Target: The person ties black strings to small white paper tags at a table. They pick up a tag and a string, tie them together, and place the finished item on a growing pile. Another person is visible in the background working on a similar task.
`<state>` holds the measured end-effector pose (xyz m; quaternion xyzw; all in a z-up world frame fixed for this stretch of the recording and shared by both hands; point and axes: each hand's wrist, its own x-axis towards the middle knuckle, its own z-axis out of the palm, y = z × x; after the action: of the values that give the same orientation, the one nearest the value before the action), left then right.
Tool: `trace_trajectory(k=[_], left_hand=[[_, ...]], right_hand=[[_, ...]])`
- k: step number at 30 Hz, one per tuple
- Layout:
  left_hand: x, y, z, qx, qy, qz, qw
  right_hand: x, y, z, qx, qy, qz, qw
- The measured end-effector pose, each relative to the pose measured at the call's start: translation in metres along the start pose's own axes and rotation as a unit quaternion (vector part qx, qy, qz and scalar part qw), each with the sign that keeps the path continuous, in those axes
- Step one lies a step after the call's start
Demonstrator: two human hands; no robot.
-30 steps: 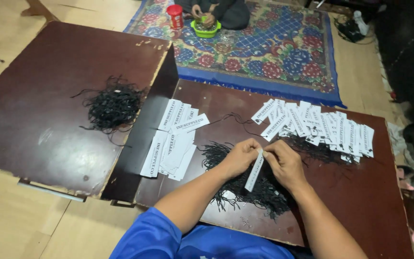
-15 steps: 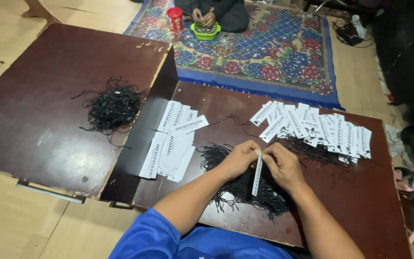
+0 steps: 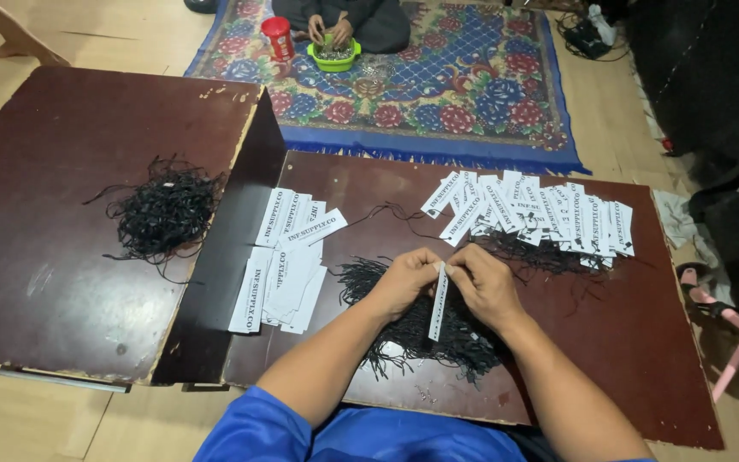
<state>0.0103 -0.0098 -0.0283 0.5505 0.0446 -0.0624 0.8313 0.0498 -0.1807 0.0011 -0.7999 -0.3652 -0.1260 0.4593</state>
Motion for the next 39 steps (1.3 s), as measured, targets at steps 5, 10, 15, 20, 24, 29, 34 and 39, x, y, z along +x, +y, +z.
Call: trace_trajectory(k=[5,10,15,20,24,29,34,39], left_hand=[[0.005,-0.008,-0.003,-0.016,-0.007,-0.013,1.000],[0.002,-0.004,-0.002,0.007,-0.010,-0.013,1.000],[0.004,-0.005,-0.002,0.037,0.003,-0.018,0.999],[0.005,-0.005,-0.005,0.059,-0.003,-0.016,0.998],[0.002,-0.002,-0.004,0.044,0.006,-0.027,0.999],[0.006,-0.007,-0.007,-0.001,0.013,-0.033,0.999],[0.011,-0.007,-0.012,-0.094,0.029,-0.027,0.995],[0.006,0.013,-0.011,-0.166,0.052,0.006,0.985]], right_hand=[[0.000,-0.001,-0.002,0.009,0.001,0.006,1.000],[0.003,-0.007,-0.005,0.016,-0.014,0.010,1.000],[0.004,-0.010,-0.006,0.015,-0.034,0.011,0.999],[0.006,-0.014,-0.006,0.037,-0.039,0.005,0.999],[0.006,-0.014,-0.011,0.051,-0.065,-0.021,0.996],[0.006,-0.009,-0.011,0.058,-0.080,-0.009,0.995],[-0.003,0.016,-0.002,0.048,-0.086,0.024,0.995],[0.003,0.011,-0.011,0.072,-0.073,0.069,0.992]])
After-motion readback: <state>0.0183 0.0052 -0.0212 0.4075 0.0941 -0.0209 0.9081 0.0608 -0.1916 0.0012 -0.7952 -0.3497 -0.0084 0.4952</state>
